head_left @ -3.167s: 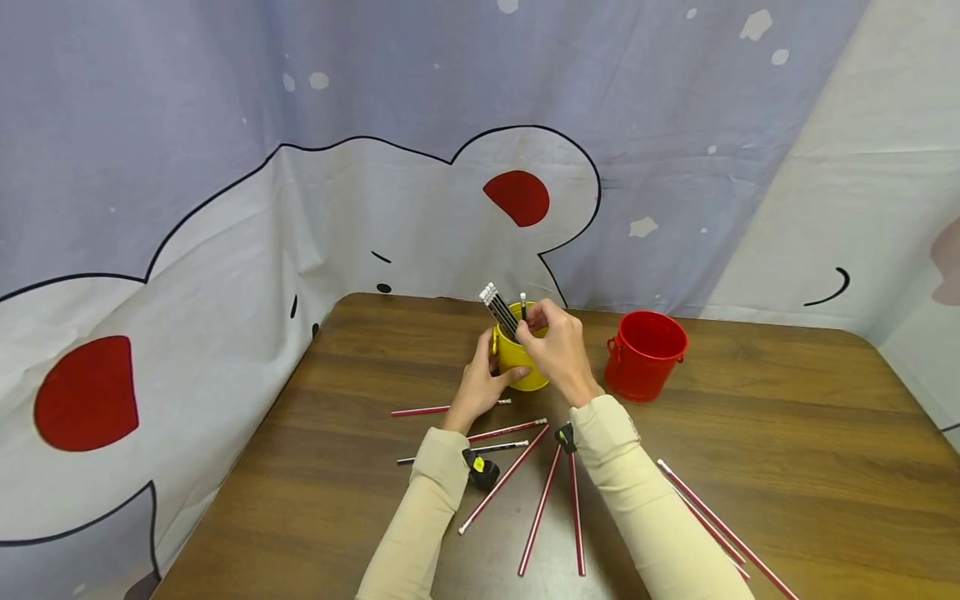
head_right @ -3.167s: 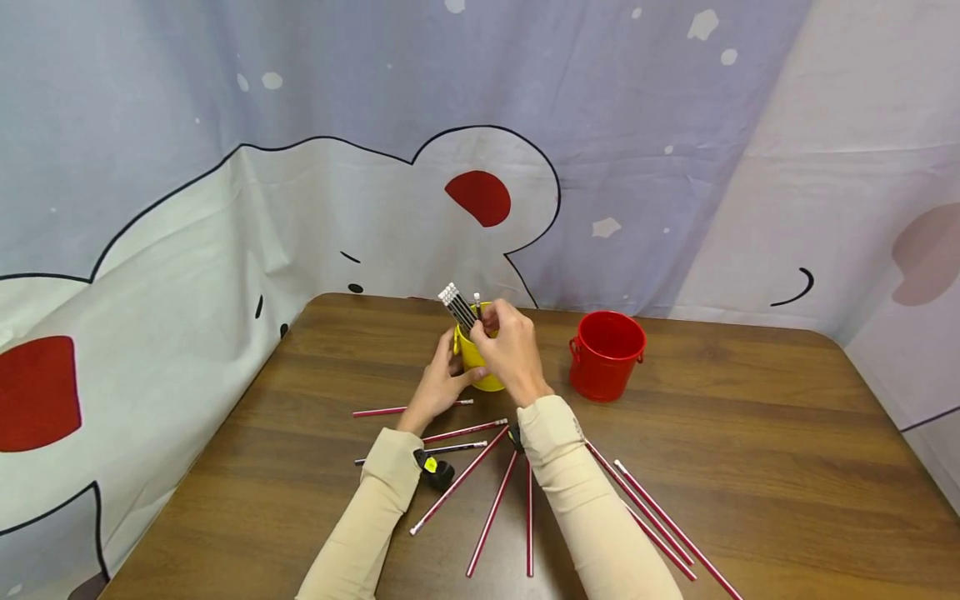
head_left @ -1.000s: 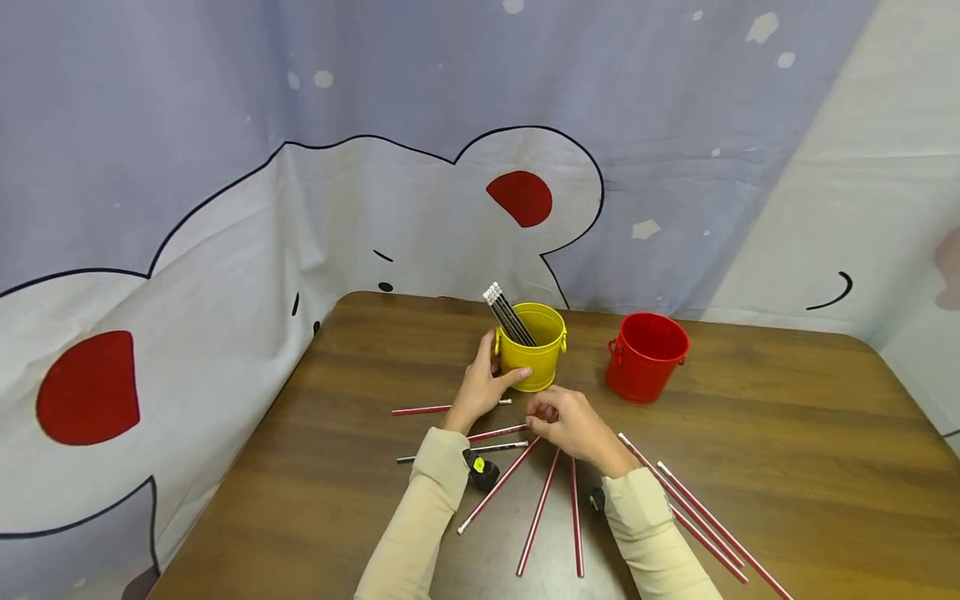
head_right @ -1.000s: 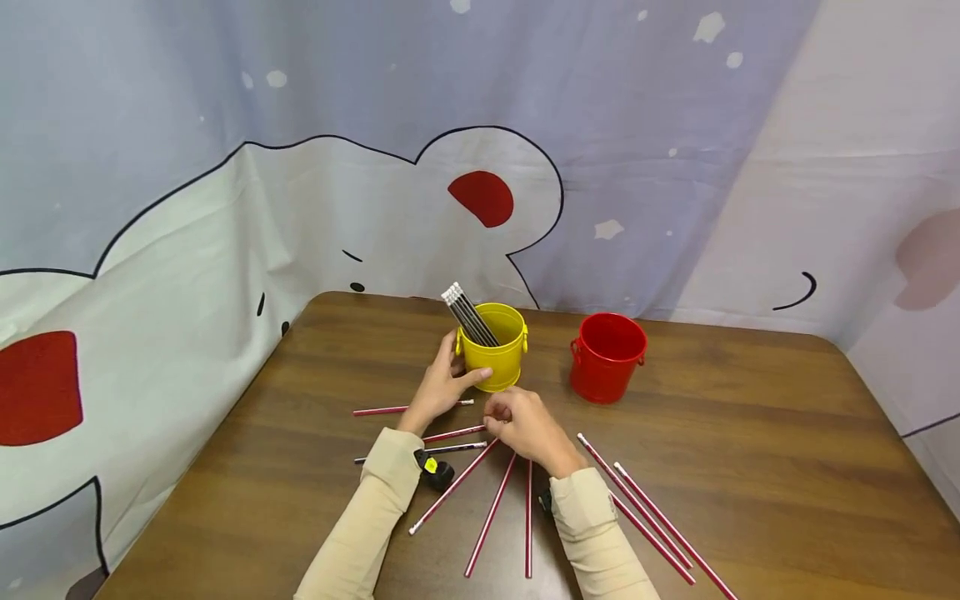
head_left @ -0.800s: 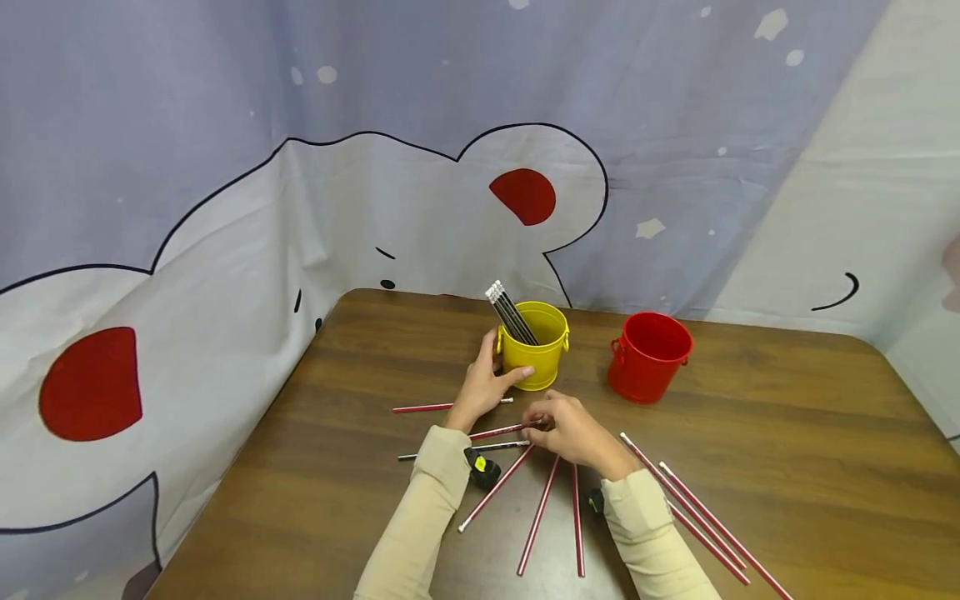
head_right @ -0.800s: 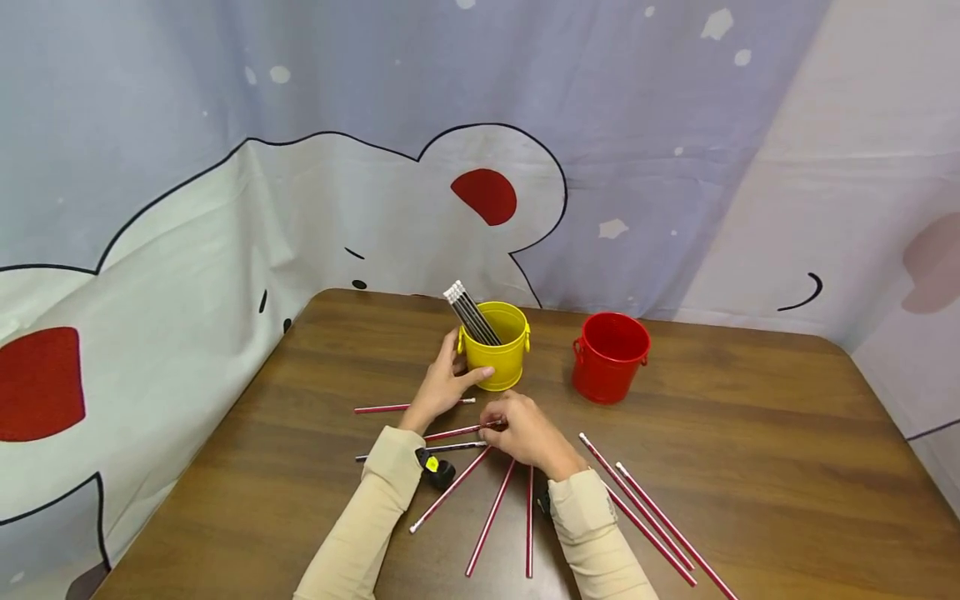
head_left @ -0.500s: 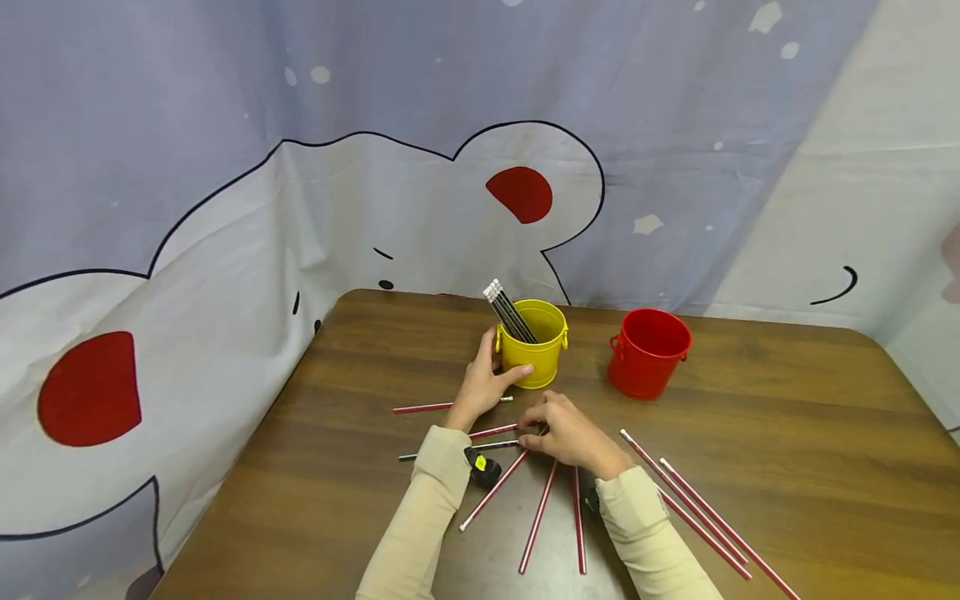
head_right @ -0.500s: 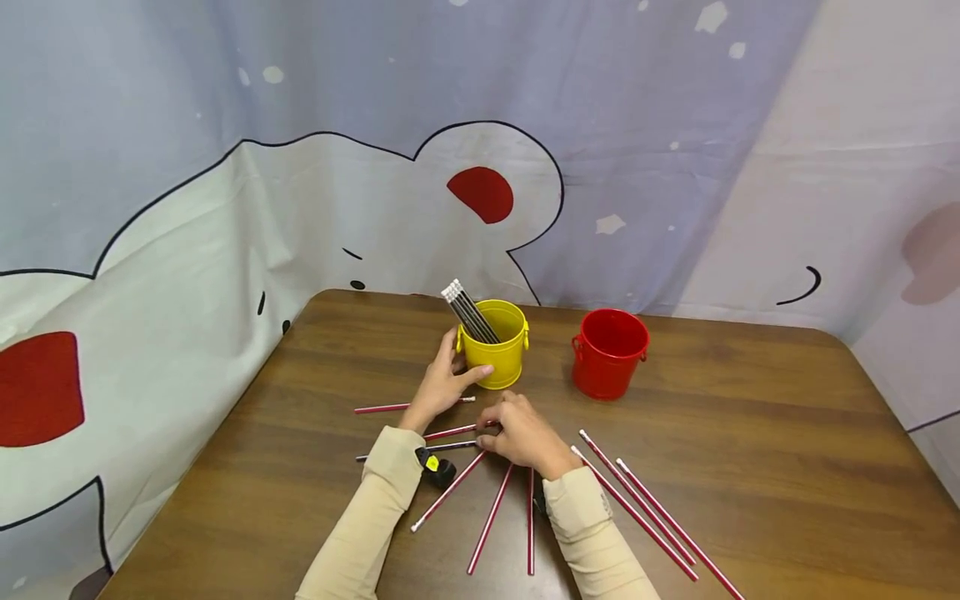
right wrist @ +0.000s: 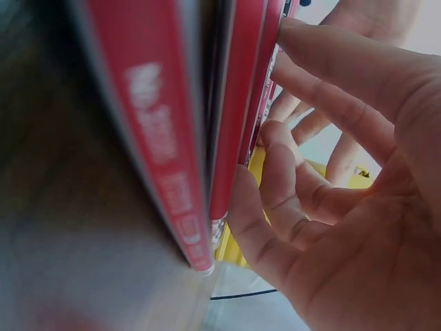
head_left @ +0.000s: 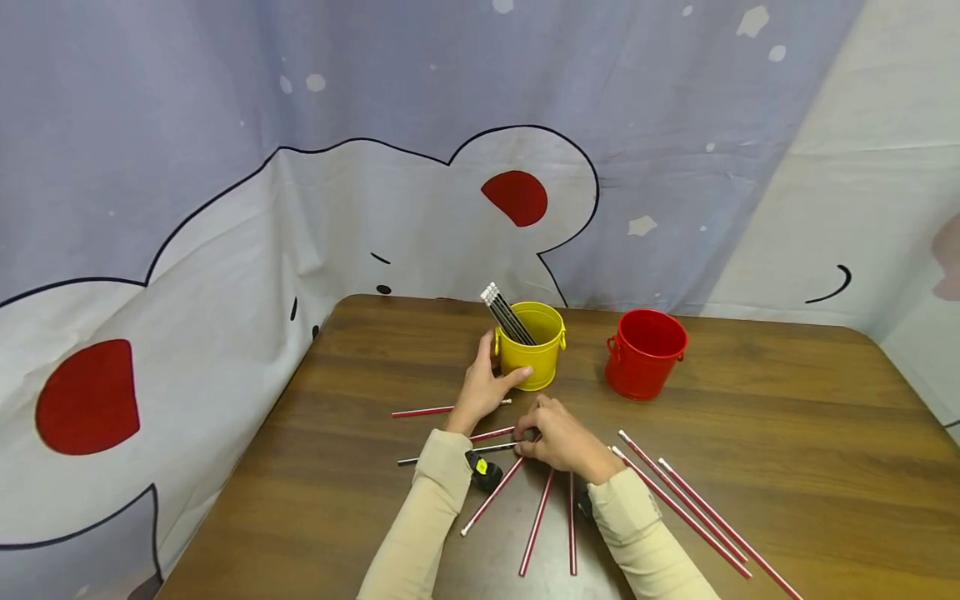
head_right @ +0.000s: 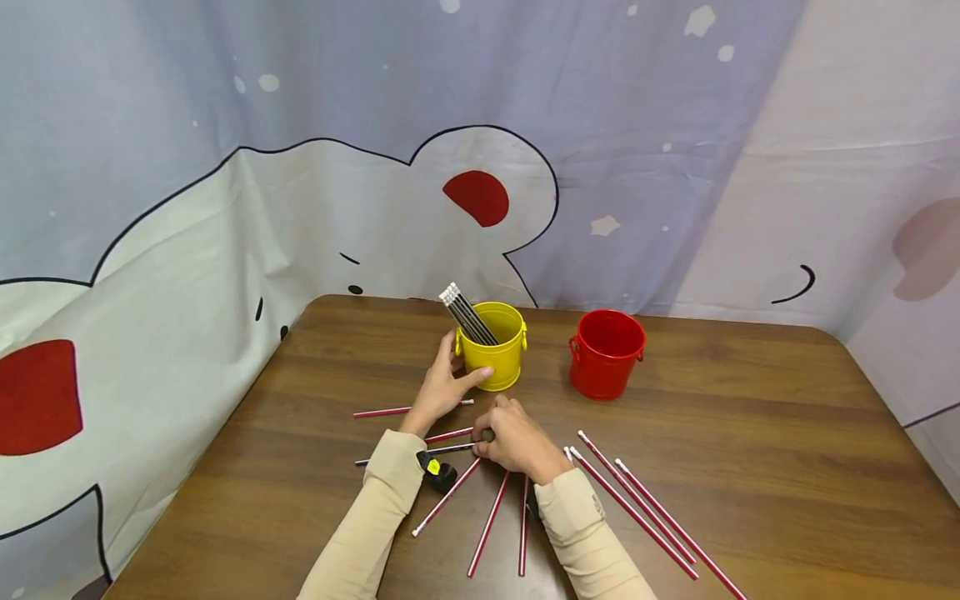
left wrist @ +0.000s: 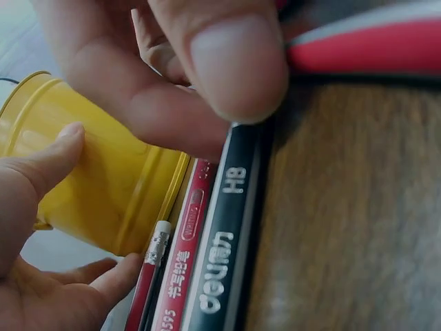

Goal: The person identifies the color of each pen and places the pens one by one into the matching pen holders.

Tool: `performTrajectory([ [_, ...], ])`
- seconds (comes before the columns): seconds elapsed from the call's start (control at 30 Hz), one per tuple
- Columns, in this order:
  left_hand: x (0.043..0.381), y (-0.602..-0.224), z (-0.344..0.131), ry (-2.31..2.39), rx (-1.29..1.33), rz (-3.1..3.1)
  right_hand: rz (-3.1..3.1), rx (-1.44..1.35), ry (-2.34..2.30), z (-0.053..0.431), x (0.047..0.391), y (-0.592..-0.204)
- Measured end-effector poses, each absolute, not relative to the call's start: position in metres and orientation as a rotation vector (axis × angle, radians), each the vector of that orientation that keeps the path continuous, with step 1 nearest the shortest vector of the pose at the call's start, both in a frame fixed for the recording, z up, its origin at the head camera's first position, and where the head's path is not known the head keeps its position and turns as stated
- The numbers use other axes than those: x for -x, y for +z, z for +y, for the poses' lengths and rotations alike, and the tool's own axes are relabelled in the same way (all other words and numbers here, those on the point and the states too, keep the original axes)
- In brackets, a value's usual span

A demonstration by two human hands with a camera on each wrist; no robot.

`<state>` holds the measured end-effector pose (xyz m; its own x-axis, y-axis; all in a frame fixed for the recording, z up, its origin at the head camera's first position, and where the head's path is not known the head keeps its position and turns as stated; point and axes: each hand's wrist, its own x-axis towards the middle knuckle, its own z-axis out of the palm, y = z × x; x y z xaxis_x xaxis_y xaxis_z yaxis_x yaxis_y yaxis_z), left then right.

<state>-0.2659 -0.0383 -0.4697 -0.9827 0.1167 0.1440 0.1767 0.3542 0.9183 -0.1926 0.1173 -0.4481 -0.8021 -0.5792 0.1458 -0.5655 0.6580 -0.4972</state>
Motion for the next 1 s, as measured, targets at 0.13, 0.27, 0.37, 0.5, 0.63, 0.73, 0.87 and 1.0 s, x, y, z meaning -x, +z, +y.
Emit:
performTrajectory([
  [0.13, 0.2674, -0.4693, -0.0359, -1.726, 0.29, -2.519, 2.838, 0.998, -0.824, 0.1178, 0.1933, -0.4485],
  [0.27, 0.2691, -0.4687, -0.0347, -1.727, 0.29, -2.517, 2.83, 1.022, -0.81, 0.1177, 0.1934, -0.4483],
  [0.37, 0.2706, -0.468, -0.0344, -1.722, 0.29, -2.521, 2.825, 1.044, -0.795, 0.1177, 0.1941, -0.4489],
  [0.5, 0.2725, -0.4673, -0.0344, -1.717, 0.3, -2.523, 2.825, 1.041, -0.808, 0.1165, 0.1941, -0.4482],
  [0.63, 0.2721, -0.4667, -0.0351, -1.722, 0.304, -2.527, 2.812, 1.003, -0.84, 0.1142, 0.1936, -0.4479],
  [0.73, 0.271, -0.4671, -0.0357, -1.73, 0.314, -2.524, 2.798, 0.969, -0.839, 0.1125, 0.1933, -0.4484],
  [0.87, 0.2705, -0.468, -0.0359, -1.74, 0.321, -2.518, 2.802, 0.95, -0.805, 0.1117, 0.1927, -0.449],
  [1.0, 0.2704, -0.4686, -0.0356, -1.744, 0.336, -2.508, 2.828, 0.947, -0.766, 0.1131, 0.1917, -0.4492],
])
